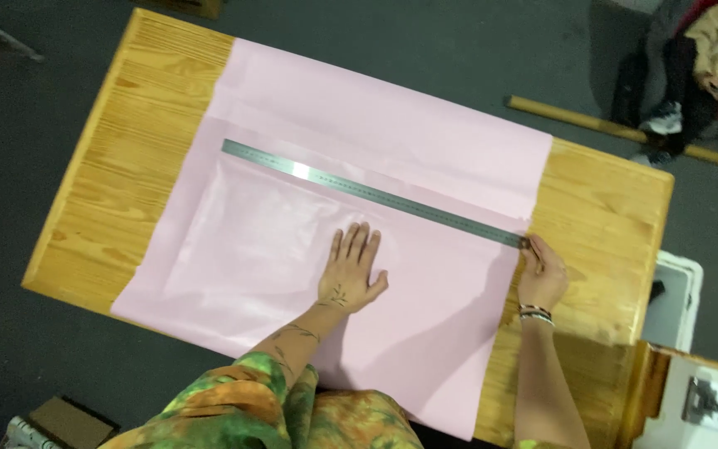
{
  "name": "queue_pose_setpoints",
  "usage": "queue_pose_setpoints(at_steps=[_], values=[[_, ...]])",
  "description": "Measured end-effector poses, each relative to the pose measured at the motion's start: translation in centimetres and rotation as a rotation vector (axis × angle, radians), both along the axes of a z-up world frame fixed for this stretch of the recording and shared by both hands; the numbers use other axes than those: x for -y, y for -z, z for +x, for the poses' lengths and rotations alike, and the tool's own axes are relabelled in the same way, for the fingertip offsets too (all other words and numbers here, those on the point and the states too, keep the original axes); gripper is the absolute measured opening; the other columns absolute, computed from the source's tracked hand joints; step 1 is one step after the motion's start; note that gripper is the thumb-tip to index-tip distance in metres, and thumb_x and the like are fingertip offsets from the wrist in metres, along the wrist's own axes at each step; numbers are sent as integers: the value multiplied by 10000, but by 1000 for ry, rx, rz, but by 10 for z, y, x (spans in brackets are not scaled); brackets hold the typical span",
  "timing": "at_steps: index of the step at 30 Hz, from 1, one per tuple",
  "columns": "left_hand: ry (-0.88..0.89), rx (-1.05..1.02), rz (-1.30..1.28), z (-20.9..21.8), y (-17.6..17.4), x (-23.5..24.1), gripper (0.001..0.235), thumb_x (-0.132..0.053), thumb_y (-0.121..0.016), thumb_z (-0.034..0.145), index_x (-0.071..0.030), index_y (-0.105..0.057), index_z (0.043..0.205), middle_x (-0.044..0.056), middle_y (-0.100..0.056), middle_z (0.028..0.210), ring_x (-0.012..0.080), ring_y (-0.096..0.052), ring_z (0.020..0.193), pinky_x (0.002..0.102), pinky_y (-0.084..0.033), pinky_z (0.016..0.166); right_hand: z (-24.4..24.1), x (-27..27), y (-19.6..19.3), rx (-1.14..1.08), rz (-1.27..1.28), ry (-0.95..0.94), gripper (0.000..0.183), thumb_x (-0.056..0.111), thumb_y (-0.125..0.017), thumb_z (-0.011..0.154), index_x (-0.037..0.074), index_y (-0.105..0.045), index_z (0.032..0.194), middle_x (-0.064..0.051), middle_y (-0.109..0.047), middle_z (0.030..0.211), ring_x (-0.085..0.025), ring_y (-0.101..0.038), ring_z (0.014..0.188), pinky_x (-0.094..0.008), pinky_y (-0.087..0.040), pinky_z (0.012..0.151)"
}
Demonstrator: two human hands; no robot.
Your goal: Measuring, marking, and cutting pink fabric on a wooden table in a sewing factory.
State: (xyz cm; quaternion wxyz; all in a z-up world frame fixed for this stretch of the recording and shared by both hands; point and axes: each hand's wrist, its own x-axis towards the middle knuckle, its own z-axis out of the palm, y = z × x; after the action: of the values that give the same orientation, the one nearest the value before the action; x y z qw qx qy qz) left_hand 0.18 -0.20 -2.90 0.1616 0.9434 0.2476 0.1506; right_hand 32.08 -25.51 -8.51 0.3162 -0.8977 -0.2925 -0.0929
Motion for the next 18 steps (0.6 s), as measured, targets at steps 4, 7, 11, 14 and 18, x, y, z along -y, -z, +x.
queue_pose_setpoints(at_steps=[4,7,11,14,18], values=[[-6,-1,14,-3,-4,-1,790,-503,-514,850,-92,-435,1520,204,-421,1544,372,-322,1494,576,-170,1246,0,-7,-4,-49,-27,24,327,167,-819,945,192,-750,1264,5,-766,1141,-220,-666,1145,-376,-502,1068],[-2,13,27,-1,-2,-1,783,-505,-519,850,-95,-445,1513,201,-426,1540,368,-331,1489,575,-178,1245,1,-8,-10,-76,-31,52,313,191,-815,945,236,-743,1247,51,-761,1133,-191,-656,1137,-358,-500,1066],[-10,13,53,-2,0,-1,793,-512,-522,845,-103,-441,1519,193,-433,1531,357,-333,1489,566,-173,1249,-8,-16,-32,-99,-50,29,291,195,-804,942,222,-732,1223,42,-763,1126,-216,-657,1116,-384,-507,1048],[-8,-11,38,-2,1,-1,791,-520,-511,851,-106,-438,1521,190,-425,1539,355,-322,1494,565,-162,1253,-7,-14,-43,-98,-109,-26,292,156,-759,968,203,-710,1253,9,-728,1156,-247,-645,1105,-410,-518,1026],[-6,-37,17,0,-4,-1,784,-518,-514,860,-109,-443,1525,186,-413,1558,355,-316,1500,566,-167,1248,-4,19,-52,-210,-284,-42,205,73,-587,1063,115,-692,1234,-84,-564,1165,-368,-612,1118,-481,-538,980]])
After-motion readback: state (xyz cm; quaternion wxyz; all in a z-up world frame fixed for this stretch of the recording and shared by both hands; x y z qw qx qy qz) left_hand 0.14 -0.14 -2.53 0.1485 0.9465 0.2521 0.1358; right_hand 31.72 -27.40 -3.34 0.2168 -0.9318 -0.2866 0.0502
